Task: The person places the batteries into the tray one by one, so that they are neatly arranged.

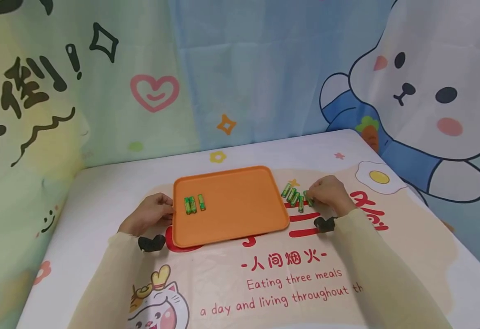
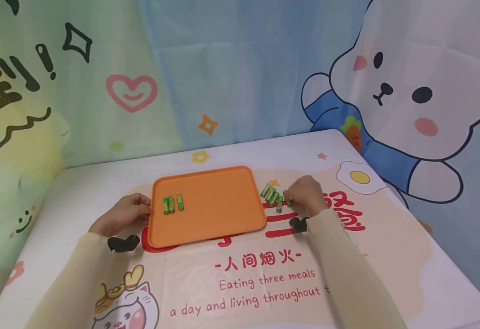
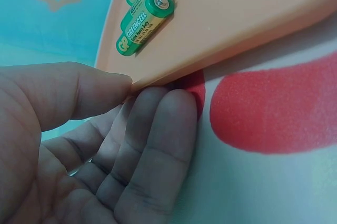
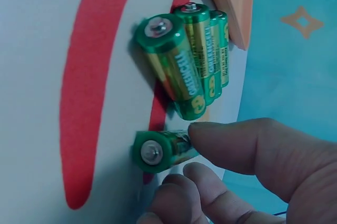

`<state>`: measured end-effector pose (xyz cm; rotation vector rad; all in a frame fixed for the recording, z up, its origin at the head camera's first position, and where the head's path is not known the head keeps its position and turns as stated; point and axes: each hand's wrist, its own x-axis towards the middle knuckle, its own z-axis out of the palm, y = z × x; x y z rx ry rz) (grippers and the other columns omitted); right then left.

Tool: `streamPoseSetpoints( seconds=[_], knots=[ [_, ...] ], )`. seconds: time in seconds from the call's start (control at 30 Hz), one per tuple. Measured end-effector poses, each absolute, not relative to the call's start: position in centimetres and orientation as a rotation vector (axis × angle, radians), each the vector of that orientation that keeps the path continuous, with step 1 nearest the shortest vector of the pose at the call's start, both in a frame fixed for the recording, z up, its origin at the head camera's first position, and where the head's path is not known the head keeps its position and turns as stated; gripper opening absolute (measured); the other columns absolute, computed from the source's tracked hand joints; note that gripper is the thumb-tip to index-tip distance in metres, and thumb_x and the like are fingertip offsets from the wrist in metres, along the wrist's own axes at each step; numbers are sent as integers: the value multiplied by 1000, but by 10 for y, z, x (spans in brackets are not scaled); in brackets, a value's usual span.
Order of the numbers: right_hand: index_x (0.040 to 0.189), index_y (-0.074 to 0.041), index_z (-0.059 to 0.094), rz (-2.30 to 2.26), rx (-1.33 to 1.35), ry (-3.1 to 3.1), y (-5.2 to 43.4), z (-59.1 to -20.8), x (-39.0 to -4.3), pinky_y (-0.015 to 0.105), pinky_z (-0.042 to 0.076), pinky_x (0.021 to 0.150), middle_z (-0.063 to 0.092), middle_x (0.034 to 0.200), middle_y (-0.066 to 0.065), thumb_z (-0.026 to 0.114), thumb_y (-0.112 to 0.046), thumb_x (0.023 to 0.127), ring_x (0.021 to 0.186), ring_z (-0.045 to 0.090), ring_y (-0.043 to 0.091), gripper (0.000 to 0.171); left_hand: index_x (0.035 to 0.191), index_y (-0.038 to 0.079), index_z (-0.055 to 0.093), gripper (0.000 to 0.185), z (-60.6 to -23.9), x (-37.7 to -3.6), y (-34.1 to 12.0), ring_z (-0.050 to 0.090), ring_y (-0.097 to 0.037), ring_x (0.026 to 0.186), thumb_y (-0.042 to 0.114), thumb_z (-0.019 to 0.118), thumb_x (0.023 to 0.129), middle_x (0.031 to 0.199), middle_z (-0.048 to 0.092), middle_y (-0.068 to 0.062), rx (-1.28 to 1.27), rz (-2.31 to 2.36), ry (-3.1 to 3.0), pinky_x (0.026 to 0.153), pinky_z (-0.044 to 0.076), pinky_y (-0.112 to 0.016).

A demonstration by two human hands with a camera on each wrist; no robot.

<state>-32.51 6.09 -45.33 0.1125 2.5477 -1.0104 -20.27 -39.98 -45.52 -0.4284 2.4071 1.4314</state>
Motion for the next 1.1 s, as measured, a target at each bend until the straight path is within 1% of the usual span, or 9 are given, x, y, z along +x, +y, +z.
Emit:
streamPoseSetpoints(
  seconds=[0.17, 0.23, 0.37, 0.5, 0.63, 0.77, 0.87, 1.0, 1.1],
  knots=[
    [109, 3, 70, -970, 124, 2541, 59, -454, -326, 35, 49, 74, 64, 88, 11, 72, -22, 93, 87, 56, 28, 30, 125, -4, 52, 27, -456, -203, -399, 65, -21, 87, 12, 57, 103, 110, 65, -17, -441, 1449, 2403, 79, 61, -28],
    [112, 3, 69, -943, 122, 2547, 63, -454, -327, 36, 50, 75, 66, 92, 13, 72, -24, 94, 90, 58, 30, 33, 124, -4, 53, 27, -457, -206, -395, 64, -20, 86, 11, 57, 103, 110, 65, -17, -435, 1457, 2408, 78, 60, -27],
    [114, 7, 67, -885, 81, 2578, 83, -451, -326, 37, 52, 76, 67, 94, 16, 70, -27, 95, 91, 58, 31, 38, 122, -4, 54, 24, -458, -218, -380, 65, -21, 85, 11, 58, 102, 110, 65, -17, -413, 1478, 2402, 76, 60, -26],
    [113, 8, 67, -853, 70, 2589, 103, -448, -326, 37, 51, 74, 66, 87, 14, 69, -28, 94, 87, 58, 30, 41, 119, -1, 56, 22, -460, -230, -364, 66, -21, 85, 11, 59, 102, 109, 67, -17, -397, 1487, 2392, 77, 60, -27],
    [115, 7, 66, -860, 79, 2580, 110, -444, -327, 39, 47, 74, 63, 83, 12, 68, -30, 94, 87, 56, 29, 42, 117, 0, 57, 19, -462, -236, -357, 68, -21, 83, 10, 60, 101, 107, 68, -16, -398, 1496, 2385, 76, 61, -28],
    [121, 7, 64, -934, 92, 2548, 105, -439, -327, 40, 48, 77, 66, 85, 11, 66, -30, 95, 89, 57, 30, 45, 115, -1, 57, 19, -462, -240, -355, 69, -20, 81, 9, 61, 100, 104, 69, -16, -394, 1507, 2385, 76, 62, -29],
    [124, 6, 63, -994, 83, 2524, 97, -436, -327, 39, 50, 79, 65, 87, 10, 64, -30, 95, 89, 58, 30, 46, 115, -1, 57, 19, -463, -241, -356, 70, -20, 81, 8, 63, 99, 104, 69, -16, -390, 1509, 2384, 76, 62, -29],
    [122, 4, 61, -1066, 29, 2482, 81, -431, -328, 38, 52, 78, 60, 87, 8, 64, -29, 93, 87, 58, 29, 44, 114, -1, 58, 18, -463, -241, -357, 71, -21, 82, 8, 63, 99, 104, 69, -16, -406, 1511, 2382, 77, 62, -31],
    [120, 3, 61, -1096, -25, 2453, 62, -428, -330, 36, 54, 77, 61, 86, 7, 65, -27, 92, 84, 60, 27, 42, 114, -1, 58, 18, -463, -238, -359, 71, -21, 83, 8, 62, 99, 104, 69, -16, -420, 1517, 2388, 78, 62, -31]
  ],
)
